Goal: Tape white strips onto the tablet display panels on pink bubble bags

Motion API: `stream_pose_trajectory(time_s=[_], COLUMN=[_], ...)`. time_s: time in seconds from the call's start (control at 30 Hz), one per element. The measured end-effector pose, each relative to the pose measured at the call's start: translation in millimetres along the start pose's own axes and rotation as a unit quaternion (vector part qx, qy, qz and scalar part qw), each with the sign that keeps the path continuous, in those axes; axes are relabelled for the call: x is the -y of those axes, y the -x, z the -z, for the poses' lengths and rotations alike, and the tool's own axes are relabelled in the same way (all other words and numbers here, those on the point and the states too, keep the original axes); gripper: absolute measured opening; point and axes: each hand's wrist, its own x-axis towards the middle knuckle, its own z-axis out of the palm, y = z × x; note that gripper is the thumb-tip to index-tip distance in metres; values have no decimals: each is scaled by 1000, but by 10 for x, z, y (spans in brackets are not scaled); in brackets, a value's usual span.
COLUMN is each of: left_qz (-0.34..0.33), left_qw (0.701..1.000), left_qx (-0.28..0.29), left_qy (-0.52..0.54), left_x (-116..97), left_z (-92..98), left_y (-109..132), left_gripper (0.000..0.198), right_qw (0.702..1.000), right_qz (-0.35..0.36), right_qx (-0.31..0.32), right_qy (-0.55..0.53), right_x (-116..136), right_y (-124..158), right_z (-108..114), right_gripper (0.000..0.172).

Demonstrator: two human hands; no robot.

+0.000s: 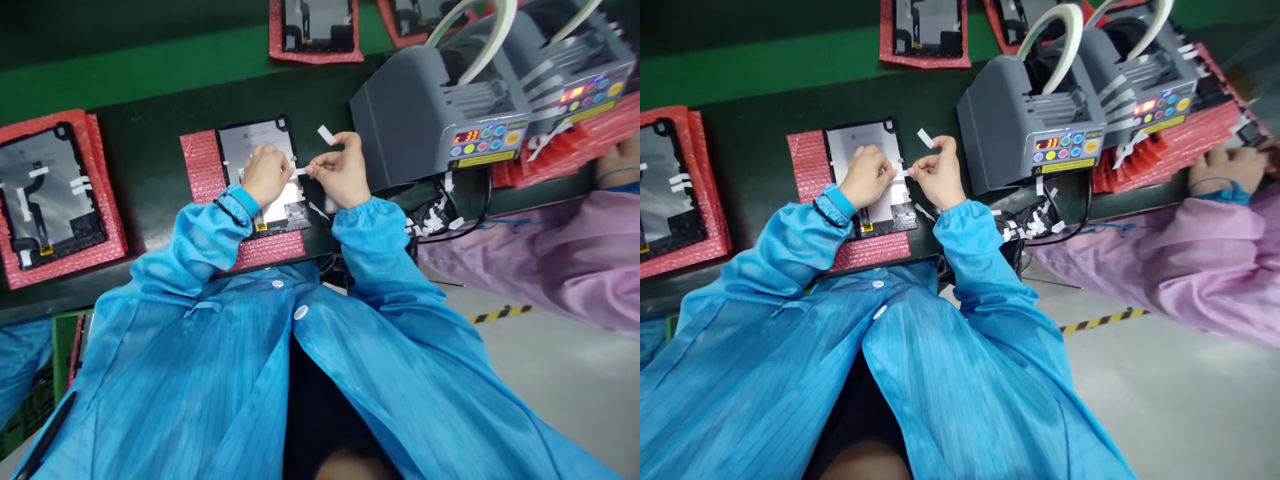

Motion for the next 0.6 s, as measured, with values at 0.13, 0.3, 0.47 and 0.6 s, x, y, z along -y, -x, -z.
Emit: stream_pose_trajectory(time_s=[0.13,0.3,0.47,0.6], left_qz=[42,38,48,43], left_qw=[998,998,996,996], left_qx=[14,12,28,32], left_qy=[-41,-49,-63,-65], left_x=[-73,-50,-79,-88], left_z=[-31,-112,-110,-103], left_y=[0,-11,2,16], left_gripper=[20,23,24,24], right_qw=[998,992,989,985], right_qz=[-26,-16,-26,-33], right_qx=[9,36,23,41], right_qy=[64,120,144,165], right_x=[-134,-187,-133,-65], right_y=[-115,-116,-88,-72], right_z=[6,53,54,38], right_gripper=[54,51,49,44])
